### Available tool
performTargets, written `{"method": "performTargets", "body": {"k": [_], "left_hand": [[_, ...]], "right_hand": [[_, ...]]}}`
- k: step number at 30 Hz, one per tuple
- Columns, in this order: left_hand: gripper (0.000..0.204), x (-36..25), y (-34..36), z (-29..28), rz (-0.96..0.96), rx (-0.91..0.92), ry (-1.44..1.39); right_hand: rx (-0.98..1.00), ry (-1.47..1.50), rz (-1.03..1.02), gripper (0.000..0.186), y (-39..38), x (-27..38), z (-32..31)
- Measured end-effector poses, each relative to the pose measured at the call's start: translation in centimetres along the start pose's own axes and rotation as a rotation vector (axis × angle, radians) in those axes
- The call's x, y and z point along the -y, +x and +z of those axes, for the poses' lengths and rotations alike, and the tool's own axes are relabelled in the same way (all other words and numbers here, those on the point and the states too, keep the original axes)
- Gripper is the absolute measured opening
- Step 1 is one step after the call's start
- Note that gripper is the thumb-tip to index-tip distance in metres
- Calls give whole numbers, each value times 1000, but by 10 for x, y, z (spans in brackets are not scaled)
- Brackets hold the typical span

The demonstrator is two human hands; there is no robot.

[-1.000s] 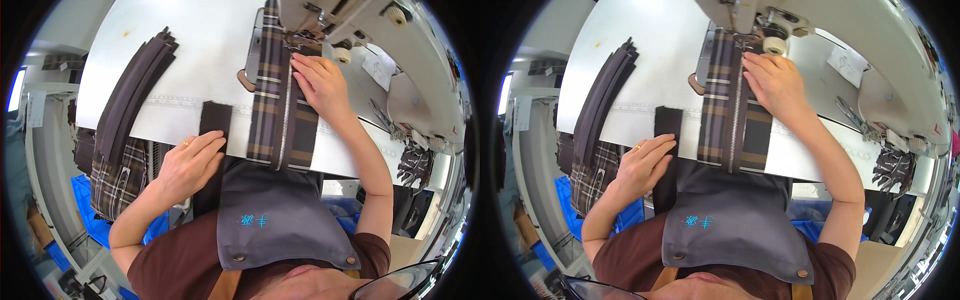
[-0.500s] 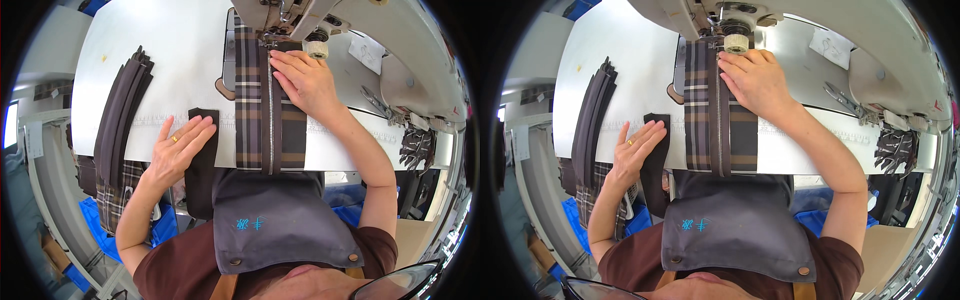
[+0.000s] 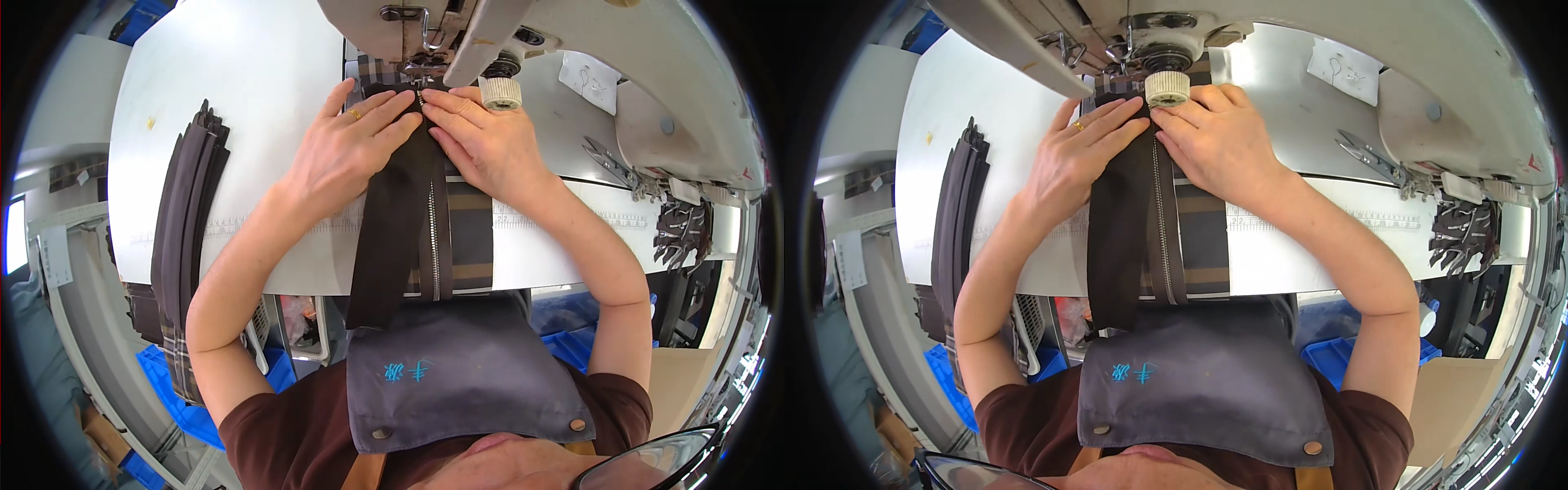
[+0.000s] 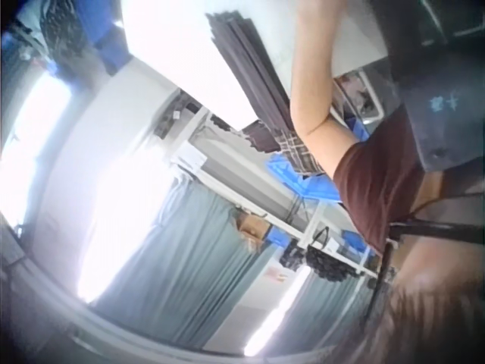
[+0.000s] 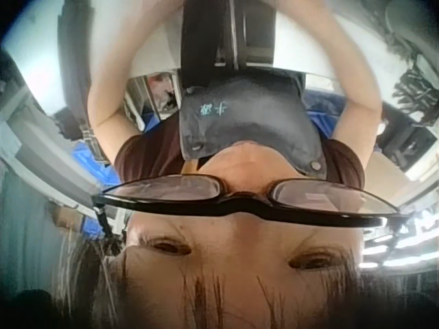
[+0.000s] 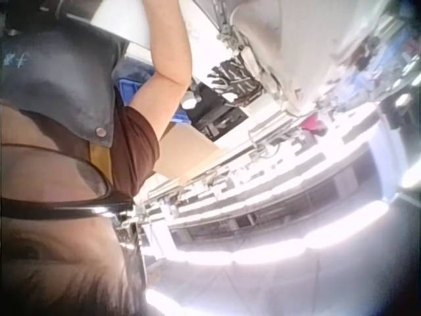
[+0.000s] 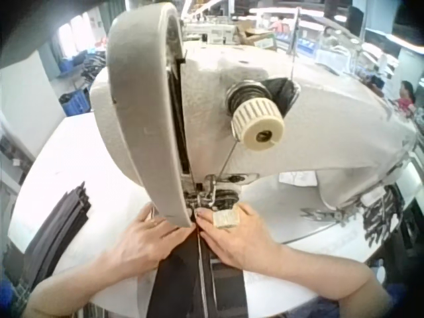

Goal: The person operates an industrial sewing machine to attach zippers to plaid fabric pieces. They repeatedly align the zipper tape with the fabric edge, guide the material under the presser foot, and sew along the zipper line. The person handles multiple fabric units, cutting threads and moving finished pieces aside.

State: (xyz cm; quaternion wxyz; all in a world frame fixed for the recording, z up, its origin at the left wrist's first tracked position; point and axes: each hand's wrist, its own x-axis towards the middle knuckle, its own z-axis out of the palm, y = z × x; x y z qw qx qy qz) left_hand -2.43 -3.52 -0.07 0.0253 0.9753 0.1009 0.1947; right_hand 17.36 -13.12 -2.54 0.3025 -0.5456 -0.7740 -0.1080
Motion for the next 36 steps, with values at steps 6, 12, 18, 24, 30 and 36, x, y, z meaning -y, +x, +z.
{"method": "performTargets", "body": {"k": [6, 12, 18, 24, 30, 36], "left_hand": [[51, 9, 1, 11, -84, -23, -177], [48, 6, -3, 11, -130, -30, -196], [43, 3, -2, 7, -151, -31, -64], [42, 3, -3, 8, -155, -51, -59], [41, 4, -3, 11, -147, -88, -92], [53, 5, -5, 9, -160, -24, -119]], "right_hand": [[22, 7, 9, 26, 1, 2, -3], [14, -18, 1, 24, 4, 3, -6], [21, -17, 3, 23, 3, 4, -8], [22, -8, 0, 23, 4, 4, -8], [21, -8, 1, 23, 2, 3, -6], [27, 42, 12, 27, 1, 0, -3]]}}
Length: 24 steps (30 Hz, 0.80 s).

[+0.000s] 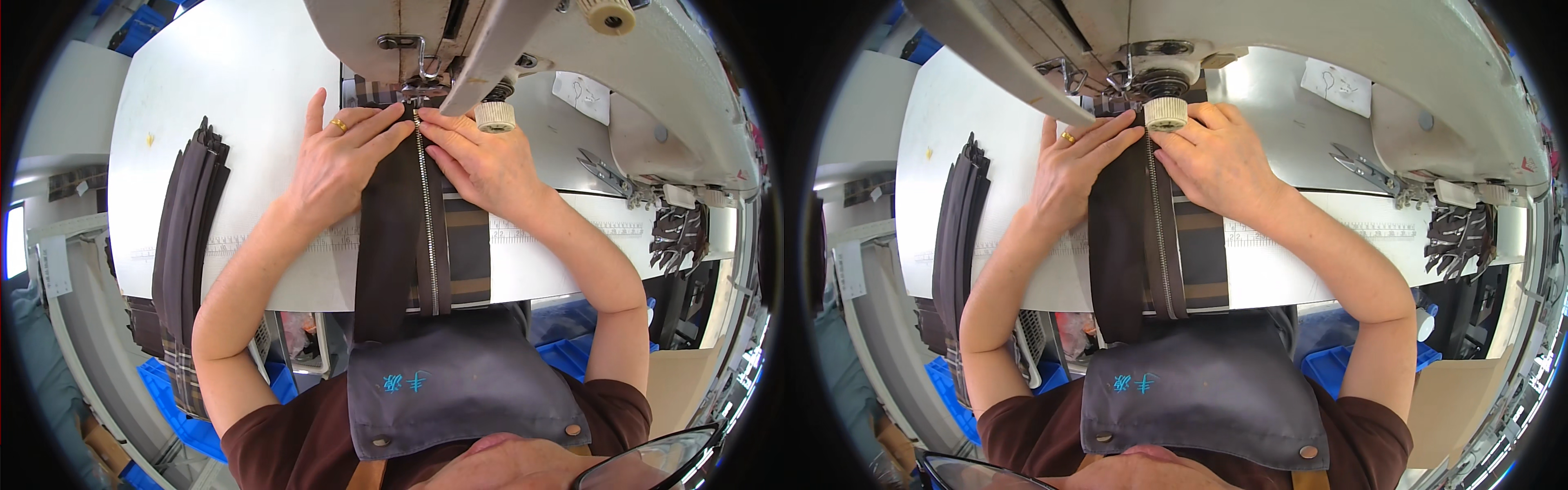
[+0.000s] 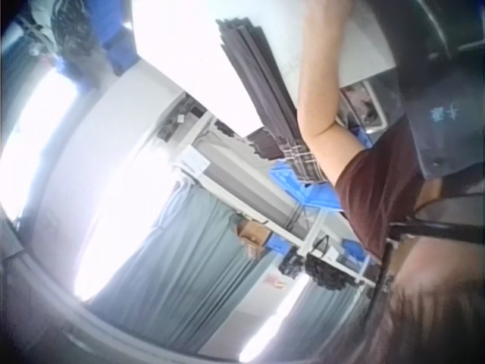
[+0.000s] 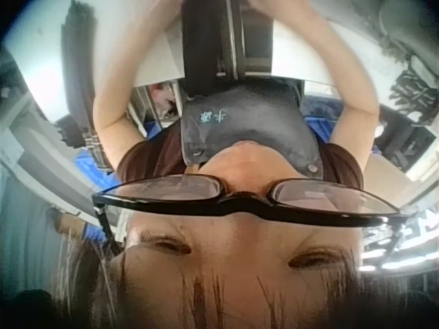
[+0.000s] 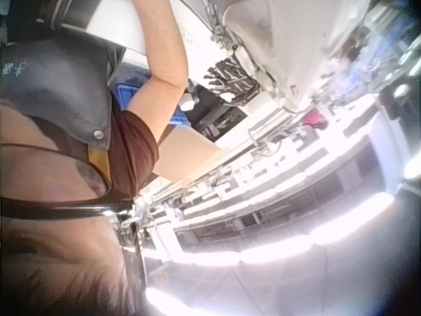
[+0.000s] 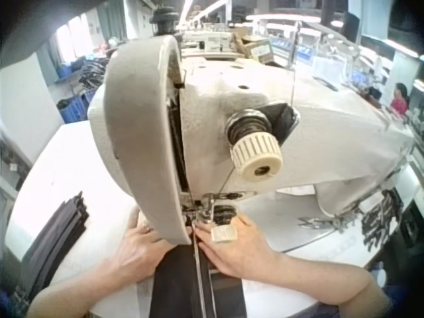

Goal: The person operates an industrial sewing machine to attach zippers to plaid fabric pieces. They repeatedly align the zipper tape with the fabric edge, guide the material under the presser foot, and sew along the zipper line. The person handles multiple fabric units, cutting threads and moving finished pieces aside.

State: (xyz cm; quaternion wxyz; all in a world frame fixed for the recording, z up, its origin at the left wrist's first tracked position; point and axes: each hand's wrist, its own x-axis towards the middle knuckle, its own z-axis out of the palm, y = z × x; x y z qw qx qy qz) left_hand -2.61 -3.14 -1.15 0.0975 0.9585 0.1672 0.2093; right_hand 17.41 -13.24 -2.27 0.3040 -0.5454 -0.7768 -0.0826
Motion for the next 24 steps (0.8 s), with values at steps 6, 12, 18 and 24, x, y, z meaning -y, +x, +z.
{"method": "performTargets", "body": {"k": [6, 12, 18, 24], "left_hand": [[69, -8, -3, -4, -10, 89, 68], [55, -14, -3, -5, -94, 112, 91], [51, -16, -4, -4, -121, 104, 38], [50, -15, -3, -4, -124, 114, 21]], "right_hand": [[93, 12, 91, 43, 1, 0, -4], [170, -75, 106, 49, 1, 3, -6], [194, -118, 110, 49, 1, 4, -8], [197, -149, 97, 47, 1, 3, -9]]}}
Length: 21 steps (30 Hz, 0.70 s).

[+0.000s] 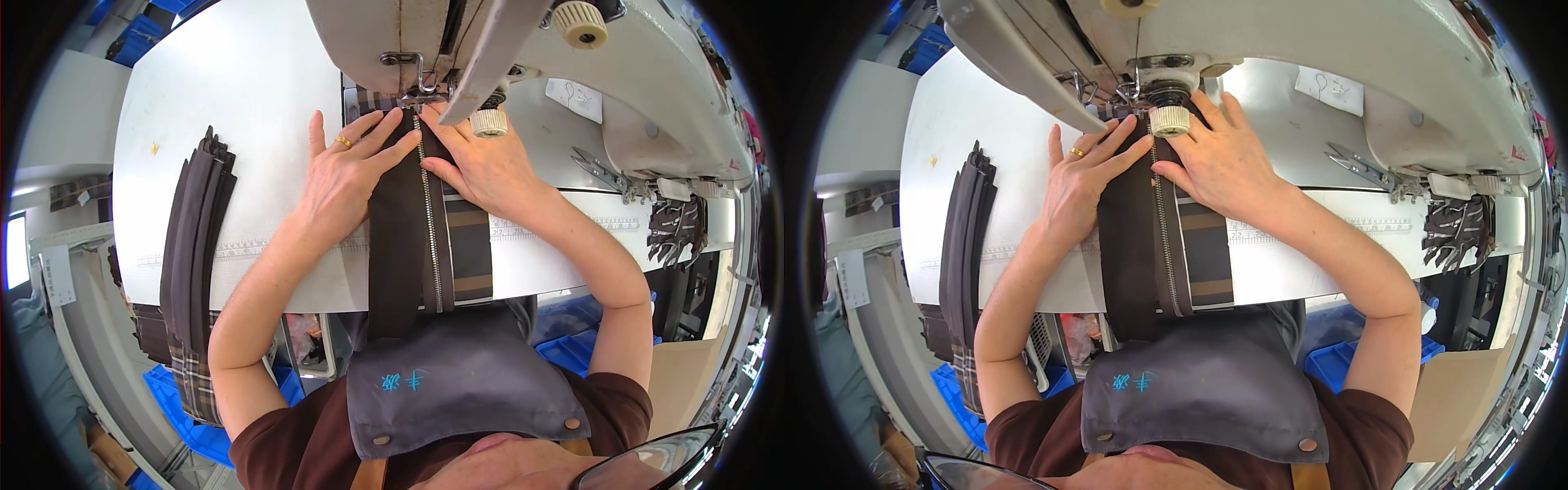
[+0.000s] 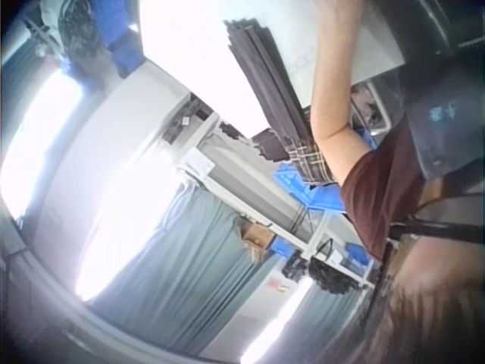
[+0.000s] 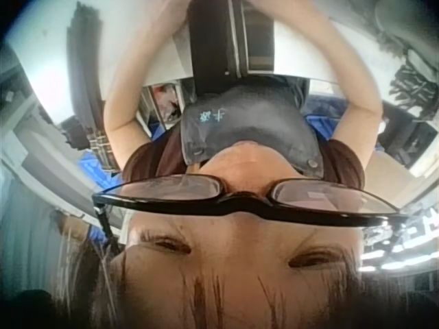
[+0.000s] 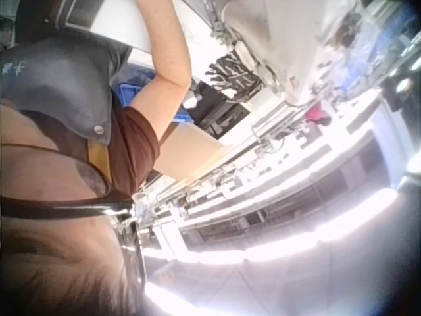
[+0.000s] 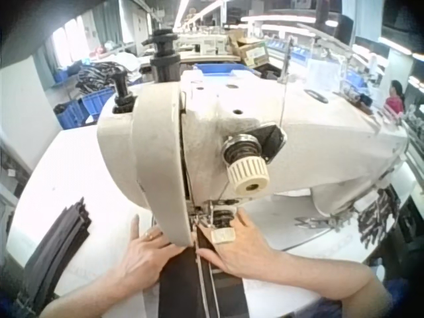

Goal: The person operates an industrial sewing machine to attach zippers to plaid fabric pieces. They repeatedly align the zipper tape with the fabric edge, guide the material under the presser foot, and sew along the zipper line. The person handles multiple fabric units, cutting threads and moving finished pieces aside.

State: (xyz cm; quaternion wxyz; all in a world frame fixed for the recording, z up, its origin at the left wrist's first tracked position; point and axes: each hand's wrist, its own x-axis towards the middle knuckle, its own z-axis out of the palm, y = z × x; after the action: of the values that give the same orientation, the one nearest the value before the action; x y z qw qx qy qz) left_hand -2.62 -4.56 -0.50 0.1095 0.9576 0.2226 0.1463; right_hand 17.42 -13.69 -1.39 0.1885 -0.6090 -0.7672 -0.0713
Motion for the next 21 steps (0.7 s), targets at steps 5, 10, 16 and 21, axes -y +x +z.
{"method": "performTargets", "body": {"k": [5, 10, 16, 21], "left_hand": [[49, 2, 5, 1, 13, -41, -21], [54, 6, 7, 4, 34, -72, -26], [65, 8, 7, 6, 44, -80, -42], [68, 8, 6, 5, 41, -72, -22]], "right_hand": [[-24, -15, -26, 41, 3, -4, 1], [-24, -12, -29, 40, 2, -6, 3], [-8, 90, 15, 38, 6, -8, 1], [-222, -14, -124, 39, -29, -20, -98]]}}
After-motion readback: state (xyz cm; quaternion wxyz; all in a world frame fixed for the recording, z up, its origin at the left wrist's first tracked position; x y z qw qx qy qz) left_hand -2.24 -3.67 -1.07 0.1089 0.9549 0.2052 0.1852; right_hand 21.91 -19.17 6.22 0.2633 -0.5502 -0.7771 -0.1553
